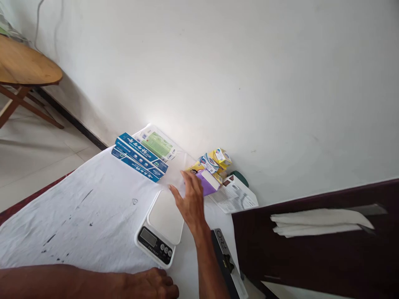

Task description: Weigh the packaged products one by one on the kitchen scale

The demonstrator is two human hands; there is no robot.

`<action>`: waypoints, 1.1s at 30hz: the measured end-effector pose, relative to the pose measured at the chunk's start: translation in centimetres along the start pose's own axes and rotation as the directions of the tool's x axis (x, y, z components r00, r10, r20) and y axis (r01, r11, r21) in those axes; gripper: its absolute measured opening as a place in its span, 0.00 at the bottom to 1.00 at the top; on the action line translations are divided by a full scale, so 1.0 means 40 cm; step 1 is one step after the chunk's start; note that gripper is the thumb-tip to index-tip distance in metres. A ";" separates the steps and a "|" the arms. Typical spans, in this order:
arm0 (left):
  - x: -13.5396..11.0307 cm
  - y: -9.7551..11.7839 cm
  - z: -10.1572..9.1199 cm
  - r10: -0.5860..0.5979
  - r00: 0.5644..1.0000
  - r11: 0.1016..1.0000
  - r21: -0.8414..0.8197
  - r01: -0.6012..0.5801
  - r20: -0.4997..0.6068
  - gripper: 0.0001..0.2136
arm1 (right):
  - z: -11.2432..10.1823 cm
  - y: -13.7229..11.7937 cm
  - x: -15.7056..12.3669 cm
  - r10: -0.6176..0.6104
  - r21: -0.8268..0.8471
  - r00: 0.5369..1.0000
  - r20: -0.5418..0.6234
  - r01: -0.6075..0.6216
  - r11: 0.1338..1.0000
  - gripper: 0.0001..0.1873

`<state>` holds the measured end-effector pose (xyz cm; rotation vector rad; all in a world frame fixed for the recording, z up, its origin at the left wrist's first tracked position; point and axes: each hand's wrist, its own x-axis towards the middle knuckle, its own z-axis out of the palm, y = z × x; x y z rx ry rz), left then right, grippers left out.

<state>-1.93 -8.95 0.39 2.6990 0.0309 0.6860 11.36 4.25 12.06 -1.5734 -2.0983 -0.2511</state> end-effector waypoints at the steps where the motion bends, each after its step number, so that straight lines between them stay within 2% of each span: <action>1: -0.001 0.005 -0.019 0.007 1.000 1.000 0.020 -0.007 -0.005 0.12 | -0.033 0.040 -0.055 0.050 -0.028 0.998 -0.032 -0.051 0.998 0.26; 3: -0.003 0.014 -0.047 0.021 1.000 0.999 0.038 -0.021 -0.015 0.11 | -0.098 0.129 -0.180 0.201 -0.124 0.978 -0.053 -0.206 0.971 0.29; 5: -0.005 0.022 -0.064 0.021 0.999 0.999 0.040 -0.020 -0.028 0.11 | -0.152 0.213 -0.311 0.366 -0.203 0.928 -0.067 -0.372 0.906 0.34; 6: -0.005 0.025 -0.069 0.016 0.999 0.999 0.040 -0.015 -0.035 0.11 | -0.171 0.248 -0.373 0.456 -0.228 0.887 -0.075 -0.461 0.858 0.36; 8: -0.004 0.030 -0.073 0.000 0.999 1.000 0.030 0.002 -0.050 0.12 | -0.194 0.296 -0.479 0.618 -0.221 0.786 -0.027 -0.607 0.763 0.34; 10: -0.003 0.032 -0.072 0.002 0.999 1.000 0.018 -0.001 -0.042 0.11 | -0.195 0.316 -0.553 0.675 -0.136 0.734 0.066 -0.664 0.735 0.30; 13: -0.002 0.030 -0.068 0.010 1.000 1.000 0.011 -0.010 0.011 0.10 | -0.174 0.316 -0.603 0.666 -0.018 0.744 0.058 -0.666 0.746 0.30; 15: -0.003 0.027 -0.064 0.004 0.999 1.000 0.016 -0.004 0.045 0.11 | -0.165 0.310 -0.603 0.673 0.009 0.740 -0.005 -0.673 0.740 0.33; 18: -0.005 0.024 -0.060 0.011 0.997 1.000 0.011 -0.012 0.076 0.10 | -0.176 0.288 -0.560 0.670 0.030 0.742 -0.024 -0.669 0.743 0.33; 21: -0.005 0.022 -0.059 0.022 0.997 1.000 0.006 -0.023 0.079 0.08 | -0.205 0.234 -0.469 0.571 0.040 0.821 -0.011 -0.571 0.820 0.28; 24: -0.002 0.023 -0.061 0.021 0.998 1.000 0.006 -0.022 0.066 0.08 | -0.208 0.144 -0.353 0.408 0.096 0.913 0.028 -0.409 0.908 0.21; 28: 0.003 0.022 -0.062 0.034 0.999 0.999 0.014 -0.034 0.034 0.09 | -0.147 0.018 -0.233 0.206 0.212 0.971 0.122 -0.228 0.950 0.20; 30: 0.002 0.020 -0.060 0.039 0.999 0.999 0.020 -0.039 0.013 0.10 | -0.106 -0.025 -0.204 0.132 0.238 0.976 0.172 -0.171 0.956 0.23; 33: -0.004 0.016 -0.054 0.065 0.998 0.997 0.042 -0.065 0.010 0.08 | -0.057 -0.054 -0.192 0.073 0.246 0.971 0.229 -0.130 0.961 0.25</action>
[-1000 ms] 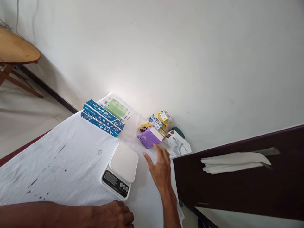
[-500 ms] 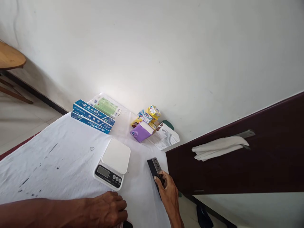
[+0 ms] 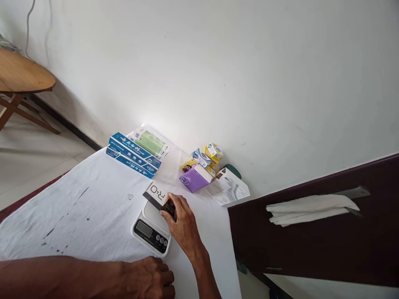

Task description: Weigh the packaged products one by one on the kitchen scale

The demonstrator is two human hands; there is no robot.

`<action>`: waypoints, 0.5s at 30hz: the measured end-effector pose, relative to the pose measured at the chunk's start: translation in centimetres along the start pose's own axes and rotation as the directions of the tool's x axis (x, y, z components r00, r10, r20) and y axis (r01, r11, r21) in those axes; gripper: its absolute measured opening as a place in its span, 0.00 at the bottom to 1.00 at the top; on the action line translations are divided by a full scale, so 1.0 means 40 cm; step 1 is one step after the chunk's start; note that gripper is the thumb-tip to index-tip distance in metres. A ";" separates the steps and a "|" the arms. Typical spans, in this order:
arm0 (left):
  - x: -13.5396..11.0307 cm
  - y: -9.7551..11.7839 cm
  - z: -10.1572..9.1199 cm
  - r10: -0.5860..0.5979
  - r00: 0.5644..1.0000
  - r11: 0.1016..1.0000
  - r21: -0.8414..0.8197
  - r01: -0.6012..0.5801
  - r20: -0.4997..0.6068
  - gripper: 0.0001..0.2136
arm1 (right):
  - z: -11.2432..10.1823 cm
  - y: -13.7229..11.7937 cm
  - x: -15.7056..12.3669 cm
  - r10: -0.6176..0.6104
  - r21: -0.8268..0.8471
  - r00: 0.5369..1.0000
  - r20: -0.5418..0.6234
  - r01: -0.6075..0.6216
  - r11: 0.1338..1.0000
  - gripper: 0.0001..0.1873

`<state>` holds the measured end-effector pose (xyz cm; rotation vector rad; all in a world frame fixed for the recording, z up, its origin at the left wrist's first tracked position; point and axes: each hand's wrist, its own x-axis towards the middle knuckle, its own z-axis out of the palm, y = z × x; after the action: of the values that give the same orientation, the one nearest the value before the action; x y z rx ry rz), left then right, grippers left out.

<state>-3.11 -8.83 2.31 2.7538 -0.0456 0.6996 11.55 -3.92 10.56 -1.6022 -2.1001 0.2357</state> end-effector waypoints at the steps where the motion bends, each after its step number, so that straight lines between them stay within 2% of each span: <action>1: -0.002 -0.001 0.003 0.009 1.000 1.000 0.007 -0.009 0.005 0.08 | 0.010 0.001 0.001 -0.004 -0.002 1.000 0.020 0.004 1.000 0.26; 5: -0.008 -0.004 0.010 0.007 1.000 1.000 0.002 -0.007 0.008 0.08 | -0.001 0.023 -0.008 0.004 0.003 0.999 0.037 -0.004 1.000 0.25; 11: -0.003 -0.004 0.000 -0.011 0.999 1.000 -0.016 0.012 0.033 0.08 | -0.090 0.049 -0.020 0.076 -0.035 0.994 -0.075 -0.079 0.996 0.27; 13: -0.001 -0.003 -0.007 -0.014 0.999 1.000 -0.014 0.015 0.041 0.08 | -0.089 0.049 -0.027 0.085 -0.047 0.994 -0.074 -0.089 0.995 0.28; 15: 0.000 -0.002 -0.014 -0.011 0.999 1.000 -0.003 0.011 0.046 0.07 | -0.062 0.049 -0.039 0.080 -0.044 0.996 -0.039 -0.081 0.996 0.29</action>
<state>-3.36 -8.59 2.76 2.7649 -0.0419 0.6329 14.71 -5.20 11.48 -1.7071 -2.0292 0.1846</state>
